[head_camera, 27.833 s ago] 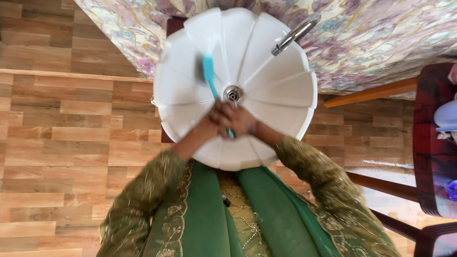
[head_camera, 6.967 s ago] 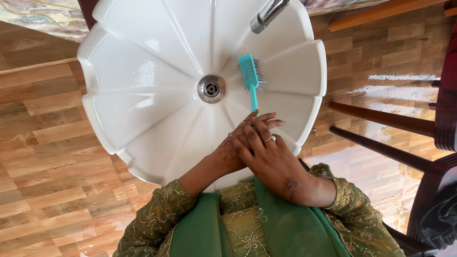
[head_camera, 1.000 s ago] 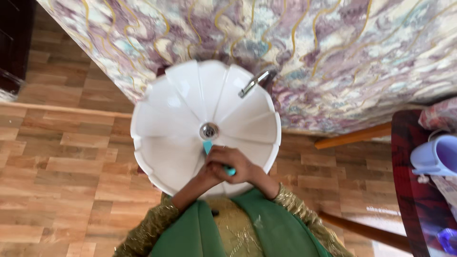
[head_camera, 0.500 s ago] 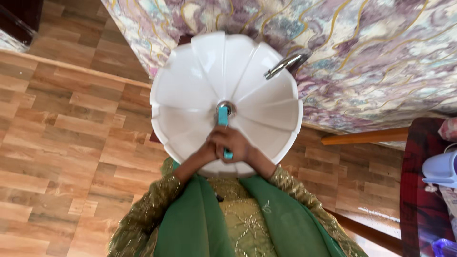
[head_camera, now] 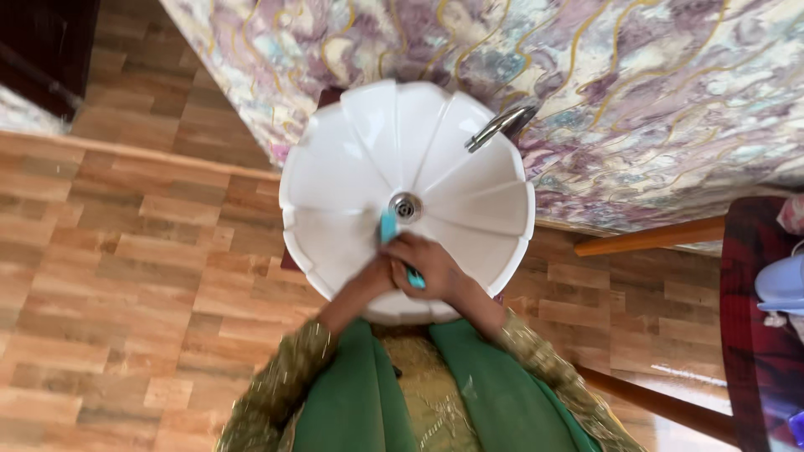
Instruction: The person scrubs the interior, edges, and drain area of a white flower-shaped sink using a blue brush.
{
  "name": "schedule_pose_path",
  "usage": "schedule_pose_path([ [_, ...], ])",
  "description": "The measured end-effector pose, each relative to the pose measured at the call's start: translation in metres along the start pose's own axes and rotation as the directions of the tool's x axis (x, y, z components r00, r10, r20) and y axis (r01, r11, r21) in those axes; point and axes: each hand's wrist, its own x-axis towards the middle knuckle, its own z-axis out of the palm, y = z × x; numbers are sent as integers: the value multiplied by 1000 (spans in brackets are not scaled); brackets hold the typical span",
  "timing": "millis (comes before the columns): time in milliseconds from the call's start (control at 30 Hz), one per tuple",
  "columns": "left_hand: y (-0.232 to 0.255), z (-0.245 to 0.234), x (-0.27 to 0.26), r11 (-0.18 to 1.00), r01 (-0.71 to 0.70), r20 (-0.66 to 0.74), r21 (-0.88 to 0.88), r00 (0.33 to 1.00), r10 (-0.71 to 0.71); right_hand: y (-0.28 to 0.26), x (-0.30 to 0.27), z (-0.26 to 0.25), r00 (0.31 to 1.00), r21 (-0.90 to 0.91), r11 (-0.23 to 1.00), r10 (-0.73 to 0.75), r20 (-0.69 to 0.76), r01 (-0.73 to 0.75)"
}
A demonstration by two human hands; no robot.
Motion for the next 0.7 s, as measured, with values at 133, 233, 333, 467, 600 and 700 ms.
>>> schedule_pose_path([
  [133, 53, 2, -31, 988, -133, 36, 75, 991, 131, -32, -37, -11, 996, 95, 994, 40, 77, -47],
  [233, 15, 25, -25, 991, -129, 26, 44, 991, 128, -4, -29, 18, 994, 51, 997, 61, 95, -66],
  [333, -47, 27, -9, 1000, -8, -56, -15, 998, 7, 28, -17, 33, 1000, -58, 998, 8, 30, -7],
  [467, -4, 10, -27, 995, -104, -34, 9, 994, 104, 7, -33, 28, 996, -35, 998, 62, 71, -60],
  [600, 41, -13, -49, 988, -150, -53, 46, 987, 153, -2, -43, 48, 998, 135, 991, -9, 59, 1],
  [700, -33, -45, -5, 999, -49, -112, -2, 993, 48, 28, -21, 76, 994, 29, 997, -65, -83, 68],
])
